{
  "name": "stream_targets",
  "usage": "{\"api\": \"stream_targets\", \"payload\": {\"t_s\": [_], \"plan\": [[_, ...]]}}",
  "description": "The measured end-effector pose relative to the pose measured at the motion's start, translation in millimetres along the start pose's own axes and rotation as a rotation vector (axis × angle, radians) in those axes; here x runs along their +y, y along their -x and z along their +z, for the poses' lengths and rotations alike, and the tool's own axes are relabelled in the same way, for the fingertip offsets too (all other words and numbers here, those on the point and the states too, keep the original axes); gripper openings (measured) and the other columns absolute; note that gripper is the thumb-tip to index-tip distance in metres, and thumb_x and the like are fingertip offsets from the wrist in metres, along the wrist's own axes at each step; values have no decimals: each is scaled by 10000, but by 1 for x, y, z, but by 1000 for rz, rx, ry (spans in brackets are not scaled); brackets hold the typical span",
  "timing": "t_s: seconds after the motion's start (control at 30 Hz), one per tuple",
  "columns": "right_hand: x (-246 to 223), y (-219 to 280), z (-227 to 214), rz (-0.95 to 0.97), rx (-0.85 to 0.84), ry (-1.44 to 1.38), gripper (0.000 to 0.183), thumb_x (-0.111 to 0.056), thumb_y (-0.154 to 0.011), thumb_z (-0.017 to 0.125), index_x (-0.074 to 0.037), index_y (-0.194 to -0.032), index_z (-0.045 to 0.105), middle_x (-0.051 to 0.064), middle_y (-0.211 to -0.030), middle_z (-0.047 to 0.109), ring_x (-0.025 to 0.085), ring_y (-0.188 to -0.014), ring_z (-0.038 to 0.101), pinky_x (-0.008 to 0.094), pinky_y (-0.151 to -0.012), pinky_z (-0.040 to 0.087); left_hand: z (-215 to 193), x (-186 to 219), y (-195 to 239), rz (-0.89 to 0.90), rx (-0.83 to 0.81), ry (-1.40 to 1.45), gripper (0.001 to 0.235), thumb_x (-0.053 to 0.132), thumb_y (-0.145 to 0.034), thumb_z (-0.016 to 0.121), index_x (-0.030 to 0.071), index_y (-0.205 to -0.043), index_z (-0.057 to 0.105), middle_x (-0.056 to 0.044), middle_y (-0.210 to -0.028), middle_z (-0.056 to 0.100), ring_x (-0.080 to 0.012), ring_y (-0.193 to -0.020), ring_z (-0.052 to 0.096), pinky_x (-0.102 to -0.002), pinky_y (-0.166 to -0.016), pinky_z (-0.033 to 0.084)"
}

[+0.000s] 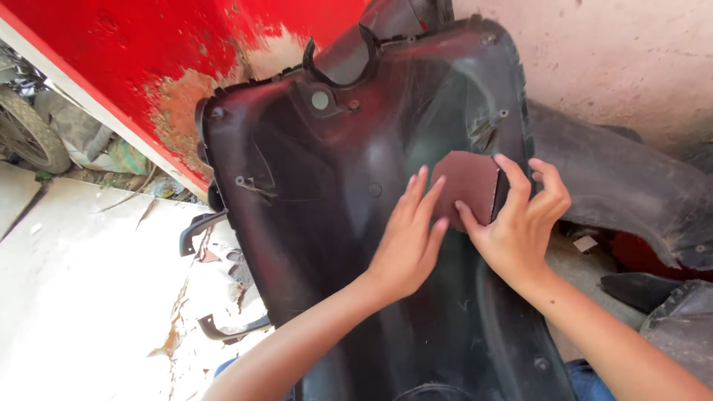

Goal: The person sands the surface of a large black plastic motorcycle part using a sanding block. They hold the part steady with one hand while rubbing the sanding block across the surface with the other hand, focusing on smoothing the material.

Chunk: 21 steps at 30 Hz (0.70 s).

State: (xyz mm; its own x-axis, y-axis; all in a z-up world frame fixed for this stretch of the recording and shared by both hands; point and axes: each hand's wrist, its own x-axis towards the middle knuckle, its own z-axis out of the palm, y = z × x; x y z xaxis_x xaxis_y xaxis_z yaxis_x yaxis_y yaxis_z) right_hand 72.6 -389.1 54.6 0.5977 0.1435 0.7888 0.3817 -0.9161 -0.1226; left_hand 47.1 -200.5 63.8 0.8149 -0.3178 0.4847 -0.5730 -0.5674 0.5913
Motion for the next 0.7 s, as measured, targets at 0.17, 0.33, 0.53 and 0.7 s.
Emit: {"api": "stream_targets", "payload": {"t_s": [0.17,0.33,0.53,0.7], "plan": [[14,0,2,155,49,-282,893,-295,-905,878,-68,-1560,316,267,-1521,306,389,-1334,403,500,-1118,386,78,-5,-38,-132,154,416,587,331,-1152,235,42,-1660,194,-253,-1753,102,-410,-1640,44,-486,-1309,87],[57,3,10,493,-101,-820,565,-328,-1059,630,-35,-1452,349,191,-1220,451,220,-1050,512,364,-909,450,103,-29,-30,-256,248,165,617,349,-1116,237,61,-1659,185,-230,-1747,104,-399,-1628,56,-487,-1296,54],[65,14,11,636,-381,-677,432,-361,-1136,443,30,-1150,627,94,-744,550,174,-713,511,362,-701,455,98,-43,-77,-196,340,31,657,335,-1122,317,27,-1665,107,-256,-1742,48,-413,-1627,18,-495,-1306,38],[64,16,16,519,-317,-678,454,-360,-1157,417,42,-1108,623,77,-826,610,151,-806,553,341,-780,476,103,-26,-56,31,230,220,684,347,-1141,315,18,-1678,46,-239,-1769,28,-404,-1665,4,-500,-1346,47]]}}
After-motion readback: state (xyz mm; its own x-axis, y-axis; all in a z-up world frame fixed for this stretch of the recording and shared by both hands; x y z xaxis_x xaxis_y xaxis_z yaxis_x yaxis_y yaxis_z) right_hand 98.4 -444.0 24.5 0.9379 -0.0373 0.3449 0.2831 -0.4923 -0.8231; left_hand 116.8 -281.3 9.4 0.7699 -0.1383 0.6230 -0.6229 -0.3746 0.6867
